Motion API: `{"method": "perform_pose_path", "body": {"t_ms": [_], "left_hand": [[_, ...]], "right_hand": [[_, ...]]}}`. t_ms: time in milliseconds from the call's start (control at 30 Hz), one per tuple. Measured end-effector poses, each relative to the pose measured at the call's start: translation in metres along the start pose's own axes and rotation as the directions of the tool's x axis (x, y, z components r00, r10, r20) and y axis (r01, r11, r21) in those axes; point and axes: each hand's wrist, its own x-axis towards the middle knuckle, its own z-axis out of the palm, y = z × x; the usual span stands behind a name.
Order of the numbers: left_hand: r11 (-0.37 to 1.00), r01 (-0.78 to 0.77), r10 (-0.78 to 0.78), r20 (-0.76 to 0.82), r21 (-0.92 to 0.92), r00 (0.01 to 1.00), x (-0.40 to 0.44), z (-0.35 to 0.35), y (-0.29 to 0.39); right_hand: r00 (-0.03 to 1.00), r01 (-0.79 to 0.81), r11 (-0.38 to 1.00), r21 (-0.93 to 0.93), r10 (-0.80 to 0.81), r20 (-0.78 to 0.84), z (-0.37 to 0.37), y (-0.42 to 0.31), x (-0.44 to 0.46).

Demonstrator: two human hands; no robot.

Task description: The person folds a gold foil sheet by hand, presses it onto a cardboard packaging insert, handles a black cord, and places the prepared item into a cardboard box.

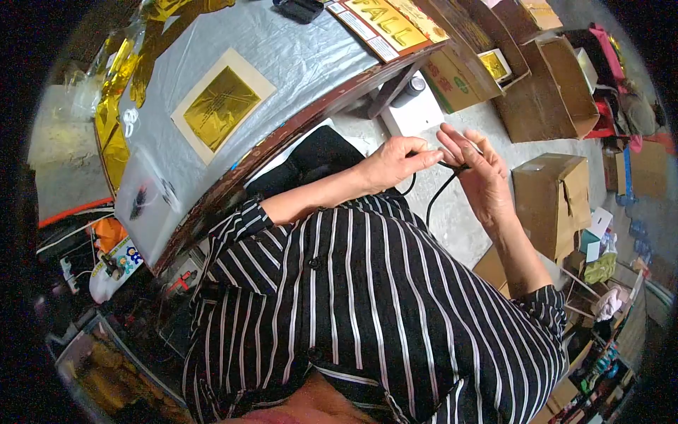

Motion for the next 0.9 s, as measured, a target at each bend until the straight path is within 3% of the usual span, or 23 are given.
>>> {"method": "perform_pose_path", "body": {"t_ms": [133, 167, 233, 267, 300, 333, 367, 400, 433, 467, 500, 533, 600, 633, 700, 733, 800, 833, 900], "left_hand": [[0.997, 0.036, -0.036, 0.009, 0.069, 0.999, -0.008, 0.008, 0.004], [0.993, 0.002, -0.003, 0.004, 0.117, 1.000, -0.008, 0.008, 0.001], [0.996, 0.014, -0.015, 0.014, 0.087, 1.000, -0.010, 0.013, -0.004], [1.000, -0.002, 0.003, 0.110, -0.007, 0.994, -0.008, 0.015, -0.005], [0.999, 0.007, 0.002, 0.240, -0.038, 0.971, -0.008, 0.014, -0.006], [0.998, 0.017, 0.008, 0.364, -0.065, 0.931, -0.010, 0.009, 0.003], [0.998, -0.004, 0.036, 0.460, -0.070, 0.887, -0.012, 0.006, 0.013], [0.998, -0.007, 0.037, 0.458, -0.068, 0.888, -0.012, 0.008, 0.011], [0.995, -0.015, 0.059, 0.447, -0.102, 0.893, -0.013, 0.013, 0.013], [0.990, -0.026, 0.083, 0.434, -0.137, 0.897, -0.013, 0.015, 0.015], [0.978, 0.081, 0.015, 0.453, -0.191, 0.891, -0.015, 0.015, 0.017], [0.979, 0.075, 0.018, 0.446, -0.190, 0.895, -0.015, 0.015, 0.017], [0.899, 0.129, 0.158, 0.585, -0.419, 0.795, -0.013, 0.012, 0.018], [0.893, 0.128, 0.163, 0.575, -0.432, 0.802, -0.016, 0.015, 0.019], [0.904, 0.188, 0.100, 0.616, -0.384, 0.781, -0.017, 0.011, 0.030], [0.939, 0.124, 0.111, 0.623, -0.321, 0.774, -0.016, 0.012, 0.026], [0.998, 0.049, -0.005, 0.687, -0.045, 0.727, -0.008, 0.011, 0.018], [0.989, 0.086, 0.011, 0.623, -0.124, 0.782, -0.006, 0.018, -0.002], [0.952, 0.299, -0.213, 0.567, -0.062, 0.795, -0.006, 0.013, 0.001]], "right_hand": [[0.996, 0.085, 0.993, -0.079, -0.084, 0.021, 0.015, -0.004, 0.002], [0.991, 0.104, 0.991, -0.090, -0.111, -0.071, 0.024, -0.004, 0.002], [0.996, 0.075, 0.995, -0.068, -0.078, -0.038, 0.011, -0.005, 0.005], [0.999, 0.041, 0.998, -0.048, -0.041, -0.008, 0.009, -0.007, 0.005], [0.989, 0.041, 0.988, -0.150, -0.062, -0.137, 0.012, -0.004, 0.002], [0.989, 0.046, 0.987, -0.154, -0.067, -0.132, 0.010, -0.004, 0.003], [0.988, -0.006, 0.998, -0.055, -0.002, -0.154, 0.005, -0.004, 0.003], [0.983, -0.058, 0.997, 0.047, 0.065, -0.170, 0.003, -0.003, 0.002], [0.962, -0.025, 0.997, 0.066, 0.042, -0.271, 0.017, -0.003, 0.004], [0.963, -0.024, 0.998, 0.062, 0.040, -0.266, 0.019, -0.003, 0.004], [0.973, 0.049, 0.999, 0.006, -0.047, -0.226, 0.021, -0.004, 0.003], [0.975, 0.125, 0.991, -0.044, -0.131, -0.179, 0.022, -0.004, 0.003], [0.964, 0.204, 0.972, -0.116, -0.220, -0.151, 0.030, -0.009, 0.001], [0.945, 0.276, 0.943, -0.186, -0.301, -0.126, 0.034, -0.012, 0.002], [0.919, 0.380, 0.902, -0.204, -0.394, -0.031, 0.038, -0.015, 0.003], [0.900, 0.434, 0.878, -0.202, -0.431, 0.058, 0.038, -0.017, 0.003], [0.884, 0.437, 0.900, 0.002, -0.430, 0.182, 0.024, -0.020, 0.009], [0.847, 0.468, 0.882, 0.062, -0.467, 0.252, 0.022, -0.020, 0.012], [0.867, 0.465, 0.884, -0.051, -0.442, 0.231, 0.008, -0.016, 0.008]]}}
